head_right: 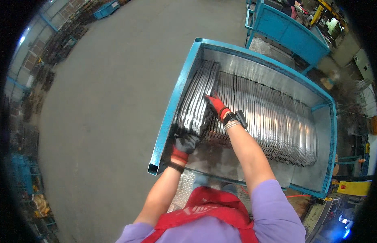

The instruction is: Placing metal components into a pressing jig, operating the machine cycle, and stacking the finished parts into a storage bin.

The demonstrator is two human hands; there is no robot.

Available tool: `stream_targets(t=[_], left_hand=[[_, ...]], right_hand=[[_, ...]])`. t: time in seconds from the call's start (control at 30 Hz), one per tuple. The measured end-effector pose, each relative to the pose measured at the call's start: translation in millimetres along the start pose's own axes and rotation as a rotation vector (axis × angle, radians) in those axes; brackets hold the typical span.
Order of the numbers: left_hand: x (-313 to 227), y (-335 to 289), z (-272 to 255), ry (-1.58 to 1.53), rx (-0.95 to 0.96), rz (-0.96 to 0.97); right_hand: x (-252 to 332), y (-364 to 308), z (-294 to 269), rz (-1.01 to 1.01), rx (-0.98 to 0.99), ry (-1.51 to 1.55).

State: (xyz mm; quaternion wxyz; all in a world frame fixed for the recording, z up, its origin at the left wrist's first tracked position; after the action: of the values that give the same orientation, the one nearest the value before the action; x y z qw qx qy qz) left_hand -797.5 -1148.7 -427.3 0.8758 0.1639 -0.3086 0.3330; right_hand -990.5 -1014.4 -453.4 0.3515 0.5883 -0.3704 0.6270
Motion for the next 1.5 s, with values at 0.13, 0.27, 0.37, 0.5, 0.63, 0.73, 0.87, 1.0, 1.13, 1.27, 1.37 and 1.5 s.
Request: stream_targets(t=[0.13,0.27,0.37,0.5,0.63,0.73,0.87,1.0,1.13,1.27,1.37,1.5], left_hand=[[-13,3,-14,0.064,-0.058,0.199],[3,10,-13,-0.514,0.218,0.075],[23,7,-7,-0.162,-0.021,0.235],[21,10,-14,0.448,-0.241,0.272],[25,18,-2,0.529,-0.207,0.276],[38,20,5,0.435,-0.134,0.338],[37,17,6,0.372,-0.100,0.279],[42,24,0,0.426,-0.129,0.309],[30,12,-18,0.642,-0.242,0.335],[36,1,-25,0.647,-0.429,0.301],[26,-26,-48,0.742,-0.527,0.142],[25,-65,-97,0.895,-0.830,-0.051]], right_hand=[[-13,3,-2,-0.036,0.000,0.165],[-21,-4,-13,0.018,-0.166,0.082],[25,-38,20,0.043,-0.191,-0.014],[46,-68,28,-0.016,-0.123,0.051],[59,-53,39,-0.047,-0.111,-0.024],[59,-61,38,-0.080,-0.118,0.169],[46,-63,29,-0.092,-0.101,0.115],[29,-68,18,-0.066,-0.104,0.382],[41,-83,31,-0.020,-0.152,0.501],[42,-153,19,-0.184,-0.047,0.004],[16,-228,3,-0.145,-0.165,-0.288],[-10,-361,-27,0.010,-0.229,-0.508]])
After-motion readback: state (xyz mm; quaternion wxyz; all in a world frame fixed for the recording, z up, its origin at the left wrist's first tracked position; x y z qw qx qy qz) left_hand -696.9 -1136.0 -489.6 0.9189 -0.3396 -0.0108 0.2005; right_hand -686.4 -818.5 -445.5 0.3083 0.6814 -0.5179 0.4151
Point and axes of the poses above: each hand's wrist, its own y-axis towards the middle knuckle, its own z-axis out of the palm, x = y × z, the point moved 2 cm from there along y, towards the middle knuckle, and after that the axes turned 15 degrees about -z, right-handed, at the moved point
